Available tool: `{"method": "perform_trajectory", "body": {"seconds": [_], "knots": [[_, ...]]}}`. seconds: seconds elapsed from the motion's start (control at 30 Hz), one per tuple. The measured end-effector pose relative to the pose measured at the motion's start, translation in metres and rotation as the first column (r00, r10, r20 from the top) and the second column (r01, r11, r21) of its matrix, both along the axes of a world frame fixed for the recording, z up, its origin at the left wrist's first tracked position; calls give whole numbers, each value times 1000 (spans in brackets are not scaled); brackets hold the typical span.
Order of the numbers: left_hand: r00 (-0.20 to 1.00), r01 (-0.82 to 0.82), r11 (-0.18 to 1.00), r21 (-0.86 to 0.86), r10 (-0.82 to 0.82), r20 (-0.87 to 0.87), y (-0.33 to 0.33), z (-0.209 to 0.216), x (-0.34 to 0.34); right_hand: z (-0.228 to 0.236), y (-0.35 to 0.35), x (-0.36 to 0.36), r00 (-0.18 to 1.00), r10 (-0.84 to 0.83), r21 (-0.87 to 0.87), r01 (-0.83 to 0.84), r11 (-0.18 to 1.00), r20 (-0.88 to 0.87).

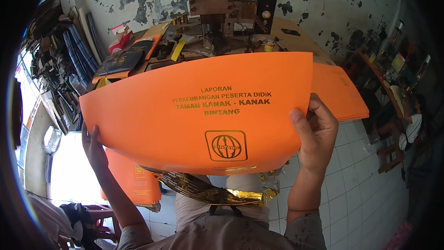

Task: The person peels a gold foil strip and carefully aligns it over the embossed lettering on an orange folder cover before smoothing it down with their hands.

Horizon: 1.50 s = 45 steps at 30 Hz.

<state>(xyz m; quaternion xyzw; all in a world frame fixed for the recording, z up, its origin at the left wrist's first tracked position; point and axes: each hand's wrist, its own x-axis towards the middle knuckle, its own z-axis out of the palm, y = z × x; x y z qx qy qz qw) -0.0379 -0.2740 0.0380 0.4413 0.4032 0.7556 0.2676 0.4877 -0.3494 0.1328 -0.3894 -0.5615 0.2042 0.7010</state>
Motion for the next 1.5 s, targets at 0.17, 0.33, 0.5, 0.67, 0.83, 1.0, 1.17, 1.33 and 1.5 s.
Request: {"method": "perform_trajectory", "body": {"seconds": [0.17, 0.33, 0.5, 0.67, 0.83, 1.0, 1.17, 1.33, 1.5], "knots": [[1000, 10, 1000, 7, -10, 8, 0, -2, 1, -7, 8, -1, 998, 12, -35, -14, 999, -58], [1000, 25, 1000, -1, -25, 12, -1, -4, 3, -16, 12, 4, 998, 20, -79, -25, 997, -59], [1000, 13, 1000, 1, -13, 18, 0, -5, 6, -27, 15, 10, 998, 26, -108, -32, 994, -53], [1000, 21, 1000, -15, -21, -2, 4, -4, 6, -38, 20, 10, 999, 1, -112, -7, 994, -47], [989, 76, 996, -46, -81, -122, 35, 2, 1, -56, 45, 12, 1000, -25, -122, 23, 992, -12], [963, 227, 968, -108, -240, -121, 87, 3, 6, -63, 93, 19, 999, -11, -193, 2, 981, -47], [954, 280, 953, -118, -290, -80, 115, -6, 6, -77, 130, 26, 998, 28, -272, -43, 961, -57], [960, 274, 954, -125, -279, -31, 116, -7, 15, -92, 138, 31, 995, 56, -289, -76, 954, -77], [961, 274, 953, -126, -277, -9, 113, -9, 10, -99, 139, 34, 988, 87, -279, -120, 953, -129]]}}
